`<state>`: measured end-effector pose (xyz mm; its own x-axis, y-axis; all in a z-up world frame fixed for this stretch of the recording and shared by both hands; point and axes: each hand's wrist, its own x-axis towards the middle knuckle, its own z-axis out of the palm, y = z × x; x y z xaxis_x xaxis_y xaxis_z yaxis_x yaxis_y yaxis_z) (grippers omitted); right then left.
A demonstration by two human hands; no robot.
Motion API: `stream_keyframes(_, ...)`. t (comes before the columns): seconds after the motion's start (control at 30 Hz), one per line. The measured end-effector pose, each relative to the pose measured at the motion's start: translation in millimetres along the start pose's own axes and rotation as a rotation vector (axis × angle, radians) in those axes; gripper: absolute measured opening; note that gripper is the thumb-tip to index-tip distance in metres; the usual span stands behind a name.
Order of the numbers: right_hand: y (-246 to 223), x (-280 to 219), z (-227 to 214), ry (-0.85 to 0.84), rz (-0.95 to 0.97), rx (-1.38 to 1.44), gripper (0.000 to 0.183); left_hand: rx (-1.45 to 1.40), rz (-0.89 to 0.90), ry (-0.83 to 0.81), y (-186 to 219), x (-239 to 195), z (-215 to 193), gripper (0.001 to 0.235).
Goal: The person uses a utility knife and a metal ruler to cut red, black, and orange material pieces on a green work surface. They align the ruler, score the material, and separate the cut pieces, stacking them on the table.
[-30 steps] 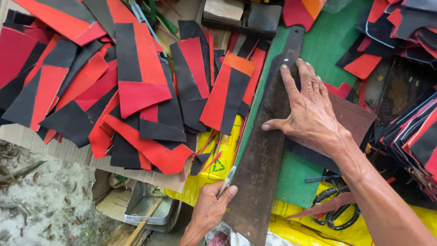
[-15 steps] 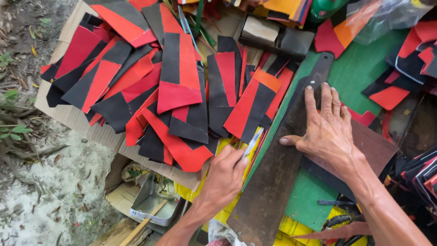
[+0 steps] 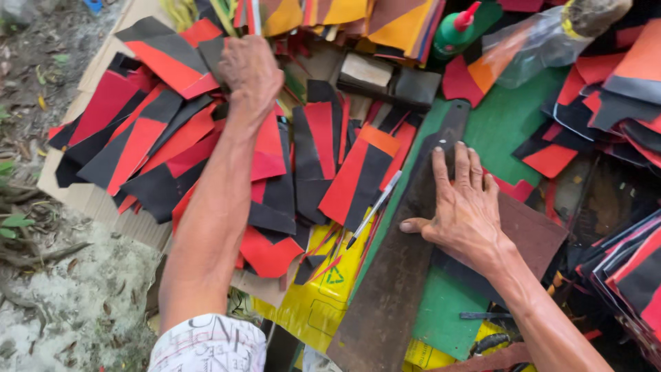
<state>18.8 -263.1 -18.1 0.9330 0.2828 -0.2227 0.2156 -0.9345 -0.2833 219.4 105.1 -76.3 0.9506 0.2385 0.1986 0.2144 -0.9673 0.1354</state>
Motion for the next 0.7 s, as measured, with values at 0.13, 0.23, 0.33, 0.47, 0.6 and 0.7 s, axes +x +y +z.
stream_keyframes(0.13,0.6,0.4,0.9,-0.040,0.016,0.001,0.133,-0.049,0.003,-0.163,-21.6,0.2,2.2,0.024)
stream_keyframes(0.23,0.3,1.2,-2.0,-0.024,0.004,0.005,0.135,0.037,0.156,0.056,-23.4,-2.3,-4.5,0.025)
stream_keyframes(0.33,-0.8,2.3,-3.7,-0.043,0.015,-0.007,0.137,-0.052,0.004,-0.007,-26.9,1.4,-12.4,0.024)
stream_keyframes(0.47,-1.2,2.3,-3.2,-0.040,0.017,0.004,0.138,-0.103,-0.003,0.019,-38.4,7.6,-27.5,0.021)
stream_keyframes(0.6,-0.6,2.3,-4.3,-0.052,0.025,0.020,0.139,-0.194,0.063,0.140,-28.7,15.1,-59.8,0.018)
stream_keyframes(0.7,-0.5,2.1,-4.5,-0.060,0.035,0.031,0.139,-0.384,0.295,0.374,6.5,1.7,-90.7,0.017)
